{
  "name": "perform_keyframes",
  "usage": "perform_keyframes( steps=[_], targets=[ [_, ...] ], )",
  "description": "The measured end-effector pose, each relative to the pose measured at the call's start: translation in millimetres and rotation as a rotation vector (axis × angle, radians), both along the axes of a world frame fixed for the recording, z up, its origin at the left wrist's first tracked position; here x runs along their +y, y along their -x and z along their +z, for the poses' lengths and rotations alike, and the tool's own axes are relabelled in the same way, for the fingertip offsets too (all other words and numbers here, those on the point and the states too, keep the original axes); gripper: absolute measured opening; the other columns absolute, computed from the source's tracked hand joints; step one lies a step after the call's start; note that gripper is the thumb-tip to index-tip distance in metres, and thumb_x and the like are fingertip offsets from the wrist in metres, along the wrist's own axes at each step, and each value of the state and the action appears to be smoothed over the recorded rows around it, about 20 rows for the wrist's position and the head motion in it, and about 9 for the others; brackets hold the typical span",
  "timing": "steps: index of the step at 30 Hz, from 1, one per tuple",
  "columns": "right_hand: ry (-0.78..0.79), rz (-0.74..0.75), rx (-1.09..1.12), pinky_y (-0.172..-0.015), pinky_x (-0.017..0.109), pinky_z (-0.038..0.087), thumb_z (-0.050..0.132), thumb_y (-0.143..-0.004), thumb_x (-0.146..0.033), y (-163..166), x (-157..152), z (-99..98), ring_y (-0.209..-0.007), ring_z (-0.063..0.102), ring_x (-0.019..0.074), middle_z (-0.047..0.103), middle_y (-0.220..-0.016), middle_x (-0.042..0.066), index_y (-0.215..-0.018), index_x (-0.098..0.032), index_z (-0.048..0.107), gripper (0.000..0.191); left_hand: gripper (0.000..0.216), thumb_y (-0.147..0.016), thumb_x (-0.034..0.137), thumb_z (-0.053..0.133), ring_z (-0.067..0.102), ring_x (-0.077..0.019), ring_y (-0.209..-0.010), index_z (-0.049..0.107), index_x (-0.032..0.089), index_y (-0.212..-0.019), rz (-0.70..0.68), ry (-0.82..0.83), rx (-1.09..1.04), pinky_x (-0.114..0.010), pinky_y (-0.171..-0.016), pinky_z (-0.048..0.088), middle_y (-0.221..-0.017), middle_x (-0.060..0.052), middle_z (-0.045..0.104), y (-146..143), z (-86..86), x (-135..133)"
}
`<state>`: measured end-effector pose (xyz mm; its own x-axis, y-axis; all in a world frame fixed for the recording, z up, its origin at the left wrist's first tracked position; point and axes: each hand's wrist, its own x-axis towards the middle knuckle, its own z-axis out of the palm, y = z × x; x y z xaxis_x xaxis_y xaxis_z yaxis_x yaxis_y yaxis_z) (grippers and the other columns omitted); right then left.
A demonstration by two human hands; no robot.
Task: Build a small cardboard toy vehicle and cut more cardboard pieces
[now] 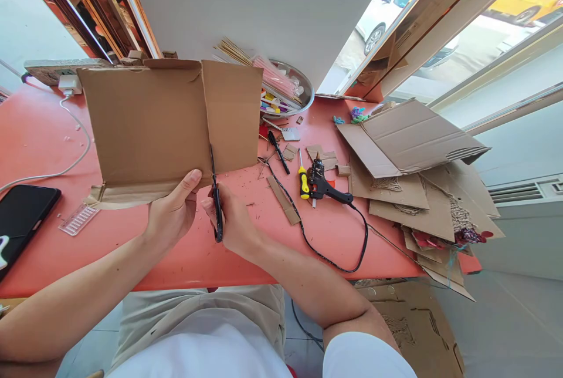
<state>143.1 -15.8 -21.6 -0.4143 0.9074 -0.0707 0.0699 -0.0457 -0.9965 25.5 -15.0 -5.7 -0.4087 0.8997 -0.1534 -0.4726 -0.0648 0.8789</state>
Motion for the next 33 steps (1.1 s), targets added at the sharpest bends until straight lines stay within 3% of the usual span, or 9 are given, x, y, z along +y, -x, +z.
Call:
perform_keyframes(
  steps=[8, 13, 19, 22, 24, 26, 28, 30, 33],
  targets=[
    [0.062, 0.024, 0.056, -0.046, 0.030, 0.035, 0.056, -0.073, -0.107, 2.2, 1.7, 8.5, -0.047, 0.034, 0.0108, 0.038, -0.055, -0.011, -0.077, -0.030, 0.039, 0.080, 0.057, -0.055, 0.042, 0.105, 0.068, -0.0293, -0.142, 0.082, 0.027, -0.105, -0.034, -0.003, -0.017, -0.040, -0.123, 0.054, -0.111, -0.005, 0.087, 2.4, 3.1, 0.1],
    [0.082, 0.109, 0.072, -0.045, 0.027, 0.036, 0.057, -0.073, -0.107, -3.2, 5.8, 11.9, -0.048, 0.039, 0.0101, 0.039, -0.057, -0.011, -0.079, -0.028, 0.042, 0.080, 0.061, -0.055, 0.041, 0.106, 0.075, -0.0301, -0.131, 0.082, 0.028, -0.110, 0.024, -0.026, -0.064, -0.040, -0.111, 0.063, -0.109, -0.004, 0.087, 8.0, 1.1, 5.3],
    [0.084, 0.082, 0.099, -0.045, 0.025, 0.037, 0.071, -0.076, -0.095, -17.9, 18.1, 25.9, -0.046, 0.046, 0.0091, 0.053, -0.061, -0.008, -0.079, -0.027, 0.045, 0.073, 0.044, -0.057, 0.037, 0.106, 0.080, -0.0270, -0.121, 0.084, 0.032, -0.094, 0.058, -0.101, -0.034, -0.035, -0.101, 0.069, -0.109, 0.000, 0.088, 27.4, 5.2, 17.6],
    [0.052, -0.044, 0.125, -0.049, 0.027, 0.048, 0.087, -0.070, -0.081, -21.2, 27.0, 27.8, -0.050, 0.058, 0.0119, 0.057, -0.065, -0.007, -0.078, -0.027, 0.044, 0.070, 0.041, -0.056, 0.046, 0.107, 0.083, -0.0299, -0.106, 0.083, 0.030, -0.086, -0.082, -0.104, 0.070, -0.040, -0.093, 0.072, -0.090, -0.002, 0.086, 26.5, 2.2, 17.8],
    [0.024, -0.184, 0.178, -0.049, 0.028, 0.052, 0.095, -0.063, -0.071, -21.0, 31.7, 25.9, -0.050, 0.058, 0.0116, 0.052, -0.065, -0.010, -0.076, -0.028, 0.040, 0.071, 0.041, -0.058, 0.054, 0.105, 0.083, -0.0330, -0.088, 0.082, 0.025, -0.076, -0.274, -0.089, 0.171, -0.045, -0.079, 0.073, -0.074, -0.006, 0.082, 22.2, -3.4, 15.5],
    [-0.019, -0.364, 0.228, -0.046, 0.027, 0.050, 0.097, -0.060, -0.060, -21.0, 35.6, 23.6, -0.046, 0.052, 0.0084, 0.048, -0.066, -0.011, -0.076, -0.028, 0.039, 0.069, 0.043, -0.066, 0.061, 0.098, 0.081, -0.0330, -0.078, 0.081, 0.023, -0.072, -0.501, -0.116, 0.291, -0.046, -0.073, 0.072, -0.071, -0.010, 0.080, 19.7, -10.7, 14.3],
    [-0.082, -0.541, 0.264, -0.043, 0.024, 0.046, 0.095, -0.061, -0.050, -23.7, 40.1, 23.2, -0.044, 0.045, 0.0057, 0.046, -0.069, -0.011, -0.076, -0.027, 0.040, 0.061, 0.041, -0.073, 0.063, 0.093, 0.081, -0.0309, -0.077, 0.083, 0.023, -0.076, -0.641, -0.186, 0.453, -0.044, -0.075, 0.071, -0.077, -0.011, 0.082, 21.7, -18.4, 16.8],
    [-0.149, -0.678, 0.301, -0.040, 0.023, 0.042, 0.092, -0.062, -0.046, -30.7, 46.6, 25.4, -0.044, 0.041, 0.0046, 0.046, -0.071, -0.011, -0.077, -0.028, 0.041, 0.056, 0.034, -0.078, 0.055, 0.092, 0.082, -0.0312, -0.093, 0.084, 0.024, -0.090, -0.629, -0.258, 0.644, -0.045, -0.089, 0.069, -0.094, -0.013, 0.086, 27.9, -25.2, 23.3],
    [-0.268, -0.814, 0.391, -0.040, 0.022, 0.038, 0.093, -0.064, -0.046, -46.3, 59.3, 29.8, -0.043, 0.040, 0.0041, 0.044, -0.069, -0.012, -0.079, -0.028, 0.039, 0.059, 0.023, -0.089, 0.035, 0.083, 0.077, -0.0320, -0.121, 0.081, 0.026, -0.109, -0.477, -0.279, 1.117, -0.050, -0.111, 0.061, -0.118, -0.012, 0.084, 37.9, -32.7, 36.6]
  ],
)
